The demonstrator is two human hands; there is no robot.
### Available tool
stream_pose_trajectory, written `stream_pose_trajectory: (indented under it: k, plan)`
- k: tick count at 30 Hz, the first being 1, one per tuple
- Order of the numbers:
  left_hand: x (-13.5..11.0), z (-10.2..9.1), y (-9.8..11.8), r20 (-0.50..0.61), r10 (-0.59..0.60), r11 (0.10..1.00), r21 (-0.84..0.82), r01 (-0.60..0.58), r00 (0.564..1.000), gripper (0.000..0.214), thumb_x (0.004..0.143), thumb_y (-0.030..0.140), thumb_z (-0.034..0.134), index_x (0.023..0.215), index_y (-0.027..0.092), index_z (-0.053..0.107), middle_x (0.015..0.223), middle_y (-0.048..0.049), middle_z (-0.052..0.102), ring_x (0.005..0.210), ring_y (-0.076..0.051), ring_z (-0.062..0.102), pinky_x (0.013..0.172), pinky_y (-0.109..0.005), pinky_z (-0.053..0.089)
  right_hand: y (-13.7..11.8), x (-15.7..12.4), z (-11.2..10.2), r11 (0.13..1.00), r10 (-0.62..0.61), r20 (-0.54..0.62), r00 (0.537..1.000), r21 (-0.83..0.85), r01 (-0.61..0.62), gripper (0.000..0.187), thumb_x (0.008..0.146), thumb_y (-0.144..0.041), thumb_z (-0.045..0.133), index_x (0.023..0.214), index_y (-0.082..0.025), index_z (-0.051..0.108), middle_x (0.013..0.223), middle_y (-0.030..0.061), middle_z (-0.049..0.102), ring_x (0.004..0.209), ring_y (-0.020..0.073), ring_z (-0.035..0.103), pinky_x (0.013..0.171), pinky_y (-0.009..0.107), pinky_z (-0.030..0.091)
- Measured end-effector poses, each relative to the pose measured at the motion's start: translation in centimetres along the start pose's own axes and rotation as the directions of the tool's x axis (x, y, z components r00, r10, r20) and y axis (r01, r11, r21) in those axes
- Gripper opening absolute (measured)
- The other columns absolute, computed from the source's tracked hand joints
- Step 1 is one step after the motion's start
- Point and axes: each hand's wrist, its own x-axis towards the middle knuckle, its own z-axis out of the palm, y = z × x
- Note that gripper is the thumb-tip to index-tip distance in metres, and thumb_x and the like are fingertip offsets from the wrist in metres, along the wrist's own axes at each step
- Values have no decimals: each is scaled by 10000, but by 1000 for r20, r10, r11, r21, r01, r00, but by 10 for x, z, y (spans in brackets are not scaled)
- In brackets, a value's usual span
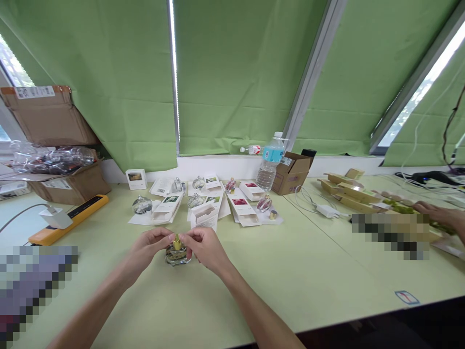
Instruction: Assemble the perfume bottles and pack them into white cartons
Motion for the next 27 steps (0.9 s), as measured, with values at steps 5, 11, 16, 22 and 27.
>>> stream_pose_trajectory:
  k: [5,11,16,22,27]
  plan:
    - [0,1,2,-11,15,1000,6,-15,1000,287,762,469,647,762,183,662,718,-1,638,701,-153,553,659,-256,391,0,0,0,1000,11,4,1000,-3,-11,423,816,-559,561,804,-152,676,538,-10,573,389,68,374,376,193,316]
    - [1,2,2,-9,17,1000,-8,-17,1000,283,754,460,654,758,178,663,717,-1,650,703,-151,553,661,-257,389,3,1,-1,1000,6,14,1000,2,-6,398,835,-531,552,769,-154,660,542,-4,585,389,65,379,375,189,310]
    - [2,1,0,-3,17,1000,-2,-17,1000,285,759,459,649,755,174,657,698,2,627,685,-145,539,647,-255,384,5,2,-1,1000,29,21,999,7,-29,389,837,-531,549,774,-160,647,544,-9,588,387,67,379,378,190,322]
    - [1,0,2,8,26,999,38,-27,1000,303,773,478,632,825,181,667,766,-13,648,751,-168,568,703,-274,420,0,0,-3,999,1,32,999,-38,0,425,880,-533,478,785,-152,638,572,2,607,394,64,392,384,187,315]
    - [-2,-8,5,44,4,998,65,-7,999,371,798,519,585,947,193,682,875,-47,674,885,-211,597,814,-327,451,-7,-5,-13,997,35,104,994,-73,-27,387,863,-489,531,1034,-158,638,643,13,633,472,84,456,420,186,353]
